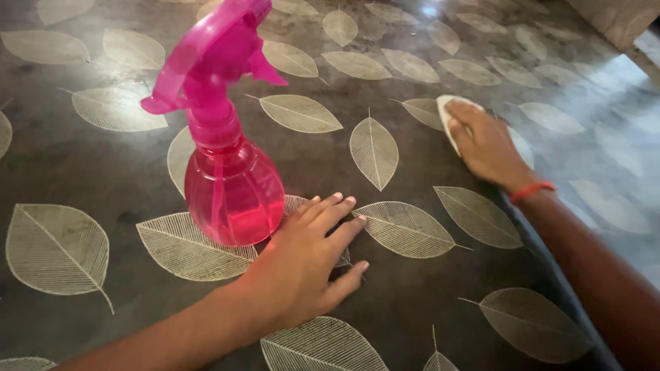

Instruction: The person wipes a dark tabletop with a white cloth while occasionally spraying it with a pink spray bottle. The person moves the cloth across the surface in circular and back-and-forth motions, covering multiple areas of the table.

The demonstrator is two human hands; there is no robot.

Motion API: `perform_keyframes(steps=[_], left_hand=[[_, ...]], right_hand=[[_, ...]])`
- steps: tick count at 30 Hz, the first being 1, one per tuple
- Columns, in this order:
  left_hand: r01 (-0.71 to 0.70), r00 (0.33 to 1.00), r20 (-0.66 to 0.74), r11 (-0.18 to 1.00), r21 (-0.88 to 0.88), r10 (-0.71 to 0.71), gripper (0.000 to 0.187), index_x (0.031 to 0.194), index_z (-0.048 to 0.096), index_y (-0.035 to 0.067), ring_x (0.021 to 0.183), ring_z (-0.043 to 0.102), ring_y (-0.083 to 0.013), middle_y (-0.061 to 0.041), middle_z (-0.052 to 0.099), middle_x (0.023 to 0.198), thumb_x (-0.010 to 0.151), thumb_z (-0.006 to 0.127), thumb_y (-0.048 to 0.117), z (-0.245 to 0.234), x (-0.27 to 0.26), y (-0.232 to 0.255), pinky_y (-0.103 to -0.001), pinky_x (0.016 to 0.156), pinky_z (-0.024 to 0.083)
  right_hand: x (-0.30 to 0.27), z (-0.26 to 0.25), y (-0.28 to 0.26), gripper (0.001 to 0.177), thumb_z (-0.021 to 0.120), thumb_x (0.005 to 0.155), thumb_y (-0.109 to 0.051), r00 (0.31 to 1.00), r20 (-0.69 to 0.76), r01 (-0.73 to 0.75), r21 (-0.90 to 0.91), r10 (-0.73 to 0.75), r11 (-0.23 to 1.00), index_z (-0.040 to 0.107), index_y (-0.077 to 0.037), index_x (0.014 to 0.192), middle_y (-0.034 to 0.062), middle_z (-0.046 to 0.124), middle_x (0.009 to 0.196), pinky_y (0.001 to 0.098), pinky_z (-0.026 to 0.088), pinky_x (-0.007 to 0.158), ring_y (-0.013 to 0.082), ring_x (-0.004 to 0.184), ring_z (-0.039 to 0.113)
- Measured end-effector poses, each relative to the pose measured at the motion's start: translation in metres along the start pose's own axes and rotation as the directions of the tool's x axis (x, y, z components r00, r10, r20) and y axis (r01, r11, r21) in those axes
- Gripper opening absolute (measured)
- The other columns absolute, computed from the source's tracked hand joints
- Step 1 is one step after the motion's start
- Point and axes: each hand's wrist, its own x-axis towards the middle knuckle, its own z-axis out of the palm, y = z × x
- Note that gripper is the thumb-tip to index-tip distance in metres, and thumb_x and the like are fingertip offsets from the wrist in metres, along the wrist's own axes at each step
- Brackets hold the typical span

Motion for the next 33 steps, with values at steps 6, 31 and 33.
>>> perform_keyframes(steps=[6, 31, 33], left_hand=[[0.004, 1.000, -0.004, 1.000, 0.008, -0.004, 0.058, 0.132, 0.061, -0.005, 0.139, 0.045, -0.0425, -0.026, 0.053, 0.146, 0.089, 0.070, 0.033, -0.001, 0.000, 0.002, -0.054, 0.116, 0.032], [-0.069, 0.997, -0.026, 0.998, 0.000, 0.069, 0.043, 0.120, 0.066, -0.005, 0.127, 0.054, -0.0398, -0.022, 0.061, 0.134, 0.089, 0.069, 0.025, -0.003, -0.003, 0.003, -0.049, 0.108, 0.042], [-0.089, 0.996, -0.012, 0.995, -0.033, 0.089, 0.035, 0.115, 0.068, -0.003, 0.120, 0.059, -0.0368, -0.018, 0.064, 0.127, 0.090, 0.069, 0.022, -0.004, -0.002, 0.003, -0.047, 0.102, 0.047]], right_hand=[[0.066, 0.055, 0.012, 0.036, 0.053, 0.100, -0.018, 0.994, -0.062, 0.087, -0.032, -0.088, 0.996, 0.066, 0.000, 0.128, 0.0234, 0.065, 0.136, 0.0477, 0.048, 0.102, 0.0428, 0.124, 0.059], [0.039, 0.074, -0.159, 0.035, 0.064, 0.097, -0.012, 0.901, 0.005, 0.415, 0.276, -0.433, 0.867, 0.066, -0.008, 0.131, 0.0131, 0.066, 0.134, 0.0447, 0.046, 0.108, 0.0341, 0.126, 0.059], [0.019, 0.055, -0.166, 0.026, 0.067, 0.097, -0.012, 0.930, 0.038, 0.340, 0.292, -0.366, 0.894, 0.070, -0.012, 0.123, 0.0081, 0.070, 0.127, 0.0427, 0.048, 0.104, 0.0307, 0.119, 0.063]])
